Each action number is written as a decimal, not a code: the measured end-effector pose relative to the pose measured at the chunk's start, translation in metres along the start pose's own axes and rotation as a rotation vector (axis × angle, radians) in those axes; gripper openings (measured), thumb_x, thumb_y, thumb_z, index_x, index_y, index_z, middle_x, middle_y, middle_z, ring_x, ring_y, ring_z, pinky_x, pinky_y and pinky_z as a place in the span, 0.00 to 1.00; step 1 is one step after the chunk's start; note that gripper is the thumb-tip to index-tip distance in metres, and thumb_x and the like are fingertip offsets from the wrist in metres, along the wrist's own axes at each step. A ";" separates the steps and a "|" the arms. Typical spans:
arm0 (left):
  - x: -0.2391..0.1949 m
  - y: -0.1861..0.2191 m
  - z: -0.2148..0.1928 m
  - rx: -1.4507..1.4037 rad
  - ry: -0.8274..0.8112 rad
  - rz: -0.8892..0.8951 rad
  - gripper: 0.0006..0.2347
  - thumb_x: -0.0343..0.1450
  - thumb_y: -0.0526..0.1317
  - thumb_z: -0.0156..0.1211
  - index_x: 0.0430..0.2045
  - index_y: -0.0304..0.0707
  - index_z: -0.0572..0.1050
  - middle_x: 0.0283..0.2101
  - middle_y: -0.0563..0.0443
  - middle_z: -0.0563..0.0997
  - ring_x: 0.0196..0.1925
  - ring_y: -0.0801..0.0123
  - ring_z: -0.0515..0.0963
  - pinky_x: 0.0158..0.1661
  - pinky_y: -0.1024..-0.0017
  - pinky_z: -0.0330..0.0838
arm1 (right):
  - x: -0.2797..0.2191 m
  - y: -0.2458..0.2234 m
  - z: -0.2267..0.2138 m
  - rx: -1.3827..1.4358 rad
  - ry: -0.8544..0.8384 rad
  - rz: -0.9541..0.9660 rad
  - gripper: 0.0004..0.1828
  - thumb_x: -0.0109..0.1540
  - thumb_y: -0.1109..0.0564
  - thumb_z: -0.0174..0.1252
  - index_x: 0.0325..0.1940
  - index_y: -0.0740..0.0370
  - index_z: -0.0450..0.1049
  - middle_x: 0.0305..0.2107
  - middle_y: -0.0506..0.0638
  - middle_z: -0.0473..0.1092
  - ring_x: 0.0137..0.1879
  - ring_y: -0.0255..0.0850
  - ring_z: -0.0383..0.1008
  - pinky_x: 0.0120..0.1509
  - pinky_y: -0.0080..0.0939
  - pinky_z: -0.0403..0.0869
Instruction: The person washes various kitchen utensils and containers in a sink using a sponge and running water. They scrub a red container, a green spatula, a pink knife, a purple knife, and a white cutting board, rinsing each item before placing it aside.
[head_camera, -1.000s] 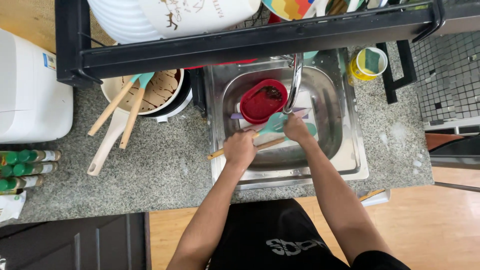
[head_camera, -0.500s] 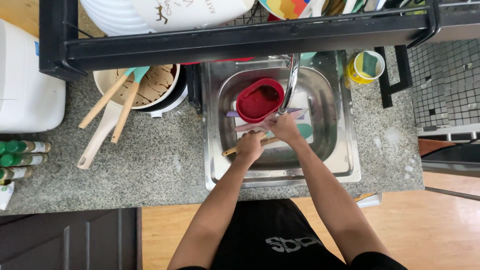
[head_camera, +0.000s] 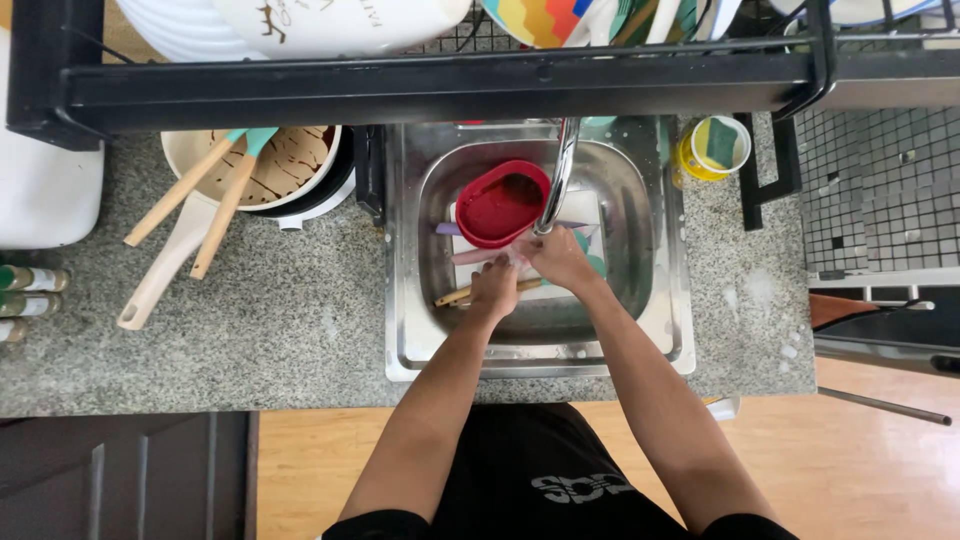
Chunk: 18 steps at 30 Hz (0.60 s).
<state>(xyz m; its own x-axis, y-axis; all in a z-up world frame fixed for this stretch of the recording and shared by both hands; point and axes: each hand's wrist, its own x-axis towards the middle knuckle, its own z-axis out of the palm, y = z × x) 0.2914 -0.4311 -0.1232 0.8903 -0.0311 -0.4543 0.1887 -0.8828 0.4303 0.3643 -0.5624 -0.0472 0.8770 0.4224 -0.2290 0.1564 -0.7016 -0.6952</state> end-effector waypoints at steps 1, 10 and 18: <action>0.004 -0.003 0.006 -0.002 0.002 -0.002 0.23 0.68 0.37 0.63 0.60 0.50 0.69 0.61 0.44 0.71 0.58 0.51 0.75 0.53 0.47 0.70 | -0.002 -0.004 -0.003 -0.002 -0.002 -0.003 0.08 0.63 0.58 0.63 0.37 0.67 0.80 0.27 0.65 0.75 0.37 0.58 0.78 0.40 0.50 0.74; 0.015 -0.013 0.023 -0.322 0.404 0.080 0.14 0.64 0.32 0.57 0.43 0.43 0.80 0.47 0.40 0.82 0.48 0.47 0.81 0.47 0.52 0.73 | -0.002 -0.014 -0.001 0.384 -0.039 0.001 0.06 0.58 0.62 0.63 0.38 0.65 0.82 0.26 0.54 0.80 0.34 0.39 0.82 0.41 0.42 0.78; -0.017 -0.006 -0.030 -0.685 0.632 -0.113 0.09 0.69 0.34 0.57 0.39 0.34 0.82 0.34 0.33 0.82 0.39 0.43 0.83 0.41 0.54 0.77 | 0.017 0.034 0.086 0.272 0.133 -0.046 0.10 0.60 0.58 0.56 0.41 0.61 0.81 0.32 0.58 0.79 0.41 0.48 0.83 0.51 0.45 0.76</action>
